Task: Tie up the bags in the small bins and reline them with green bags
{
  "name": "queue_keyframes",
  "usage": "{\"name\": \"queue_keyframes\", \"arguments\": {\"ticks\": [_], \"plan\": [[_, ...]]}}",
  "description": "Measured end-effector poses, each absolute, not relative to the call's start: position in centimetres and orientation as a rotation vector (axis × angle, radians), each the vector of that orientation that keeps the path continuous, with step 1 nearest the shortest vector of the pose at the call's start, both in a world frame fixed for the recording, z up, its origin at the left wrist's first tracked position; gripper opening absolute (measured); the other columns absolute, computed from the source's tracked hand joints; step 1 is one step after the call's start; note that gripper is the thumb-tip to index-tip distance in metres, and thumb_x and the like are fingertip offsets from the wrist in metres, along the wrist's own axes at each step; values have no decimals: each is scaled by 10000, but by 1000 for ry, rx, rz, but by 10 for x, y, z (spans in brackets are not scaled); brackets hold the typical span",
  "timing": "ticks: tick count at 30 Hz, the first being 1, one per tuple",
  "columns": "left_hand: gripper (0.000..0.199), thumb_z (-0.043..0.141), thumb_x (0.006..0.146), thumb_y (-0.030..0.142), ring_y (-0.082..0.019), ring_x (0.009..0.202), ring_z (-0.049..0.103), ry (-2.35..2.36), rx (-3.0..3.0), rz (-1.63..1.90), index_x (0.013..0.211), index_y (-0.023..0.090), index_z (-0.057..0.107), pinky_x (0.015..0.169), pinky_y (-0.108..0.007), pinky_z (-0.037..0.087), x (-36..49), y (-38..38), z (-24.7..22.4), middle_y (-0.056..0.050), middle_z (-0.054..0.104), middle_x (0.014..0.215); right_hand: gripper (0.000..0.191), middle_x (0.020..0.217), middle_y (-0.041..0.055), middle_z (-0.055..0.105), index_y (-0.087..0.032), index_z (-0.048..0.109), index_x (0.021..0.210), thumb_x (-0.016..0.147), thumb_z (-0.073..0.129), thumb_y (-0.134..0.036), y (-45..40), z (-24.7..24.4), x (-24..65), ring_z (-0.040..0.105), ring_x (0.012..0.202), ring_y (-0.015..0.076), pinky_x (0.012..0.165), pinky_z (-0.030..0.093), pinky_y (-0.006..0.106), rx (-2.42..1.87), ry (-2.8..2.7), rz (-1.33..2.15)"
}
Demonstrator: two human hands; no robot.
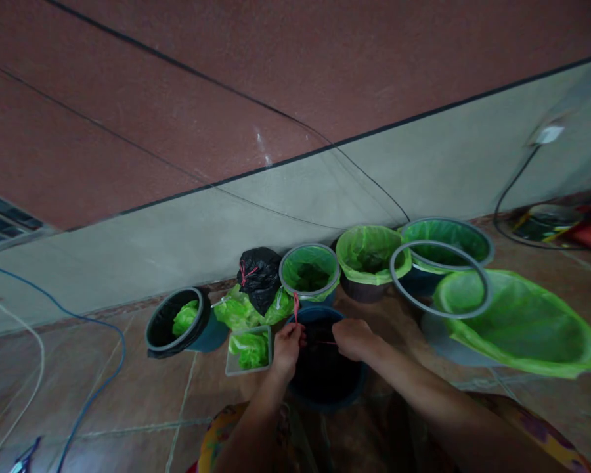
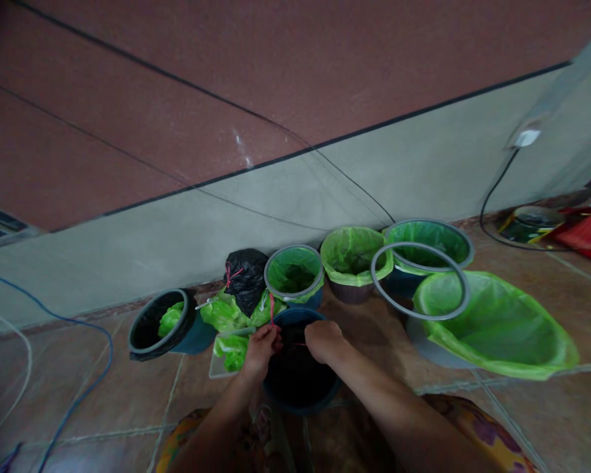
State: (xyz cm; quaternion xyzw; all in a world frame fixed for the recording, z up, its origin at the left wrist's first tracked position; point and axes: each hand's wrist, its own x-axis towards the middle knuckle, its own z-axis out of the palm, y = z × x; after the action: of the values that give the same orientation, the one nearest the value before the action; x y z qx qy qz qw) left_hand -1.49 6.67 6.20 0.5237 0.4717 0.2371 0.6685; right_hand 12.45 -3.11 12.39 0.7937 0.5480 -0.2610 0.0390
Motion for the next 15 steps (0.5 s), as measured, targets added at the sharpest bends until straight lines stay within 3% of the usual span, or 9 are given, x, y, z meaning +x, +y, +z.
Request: {"name": "queue_keyframes", "arguments": {"ticks": [2, 6, 11, 15], "plan": [[292, 693, 675, 427, -78, 503, 490, 1042, 1220, 509, 737, 143, 668, 510, -206, 360, -14, 66, 60, 15, 556, 578, 176, 906, 191, 728, -119, 742, 866, 800, 593, -186, -30, 126, 116, 698, 854, 288, 642, 476, 309, 2404, 1816, -881], [247, 663, 688, 386, -85, 529, 471, 956, 1255, 412, 754, 149, 682, 527, -213, 335, -10, 61, 59, 14, 563, 598, 292, 890, 120, 730, -164, 722, 826, 900, 450, -242, -21, 129, 112, 677, 838, 214, 669, 432, 274, 2470, 2117, -957], [153, 609, 693, 292, -89, 535, 398, 860, 1391, 287, 696, 152, 673, 541, -222, 296, -7, 55, 69, 29, 521, 555, 263, 838, 88, 717, -152, 697, 787, 882, 461, -217, -14, 130, 122, 639, 790, 170, 666, 398, 250, 2618, 2069, -974], [131, 614, 684, 245, -120, 633, 466, 702, 1496, 208, 745, 154, 687, 617, -233, 352, -8, 52, 72, 3, 609, 677, 244, 713, 58, 691, -158, 662, 659, 835, 498, -197, -11, 127, 126, 616, 701, 152, 642, 404, 246, 2757, 2019, -1122]]}}
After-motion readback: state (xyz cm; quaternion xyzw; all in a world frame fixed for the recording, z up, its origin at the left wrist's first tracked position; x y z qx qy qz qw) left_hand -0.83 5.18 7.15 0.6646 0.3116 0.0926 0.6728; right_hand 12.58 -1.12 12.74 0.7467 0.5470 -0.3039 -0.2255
